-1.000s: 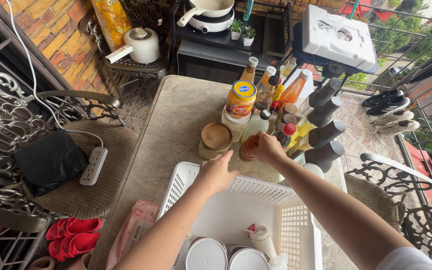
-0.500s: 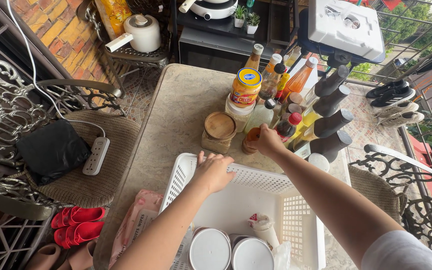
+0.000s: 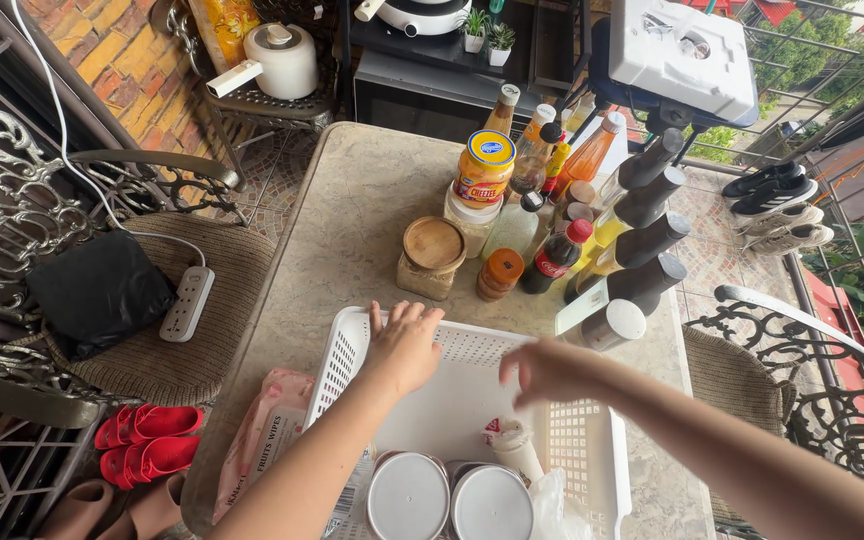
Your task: The person moves various condiment bottles and jars from a side cart onto a table, then retrieves a basket from under the table and places additional jars and containers onto the table. The person handles bottles, jars, and a basket by hand.
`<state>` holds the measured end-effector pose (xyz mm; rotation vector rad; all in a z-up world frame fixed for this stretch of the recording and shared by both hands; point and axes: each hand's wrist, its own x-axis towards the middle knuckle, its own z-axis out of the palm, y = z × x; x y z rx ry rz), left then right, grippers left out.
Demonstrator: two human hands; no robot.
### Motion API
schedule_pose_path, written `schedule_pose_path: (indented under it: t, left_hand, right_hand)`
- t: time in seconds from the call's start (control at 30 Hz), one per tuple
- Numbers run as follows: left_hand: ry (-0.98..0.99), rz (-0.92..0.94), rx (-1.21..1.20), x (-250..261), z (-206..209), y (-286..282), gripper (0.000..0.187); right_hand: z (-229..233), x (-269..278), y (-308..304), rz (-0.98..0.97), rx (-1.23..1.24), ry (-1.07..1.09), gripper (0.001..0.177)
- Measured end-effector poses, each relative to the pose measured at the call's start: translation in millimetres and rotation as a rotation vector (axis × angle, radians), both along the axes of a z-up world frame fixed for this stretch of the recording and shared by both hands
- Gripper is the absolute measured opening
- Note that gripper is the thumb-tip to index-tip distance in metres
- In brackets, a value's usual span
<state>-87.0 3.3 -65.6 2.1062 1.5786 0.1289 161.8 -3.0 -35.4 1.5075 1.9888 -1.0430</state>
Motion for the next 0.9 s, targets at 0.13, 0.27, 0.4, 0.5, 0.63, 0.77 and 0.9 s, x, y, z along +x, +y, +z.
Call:
schedule_pose_path:
  t: [0.13,0.27,0.4,0.5,0.63,0.77,0.9]
  left_hand:
    - [-0.066,-0.010,0.087,15,2,-11,0.055]
    - [-0.122,-0.040,0.037,28,3,-20,0.052]
    - [-0.323,0.008,-0.019,37,10,-16,0.045]
    - [-0.594,0.117,-0.226,44,21,-1,0.046]
    - [-0.852,0.229,-0.377,55,36,28,0.046]
    - [-0.893,0.241,-0.079,74,41,43,0.039]
    - [-1.001,0.230,-0.031,92,38,49,0.039]
  right_hand:
    - [-39,2,-45,0.187,-0.126,-0.048,0.064]
    - [-45,11,-53,0.075,-0.070,0.106,0.046]
    - [-3,14,-34,0.054,0.030,0.231,0.036]
    - [49,19,-19,-0.013,0.243,0.455,0.034]
    - [95,20,-4,0.025,0.533,0.530,0.024]
    - [101,16,2,0.184,0.907,0.380,0.031]
    - [92,25,10,0.027,0.913,0.429,0.029]
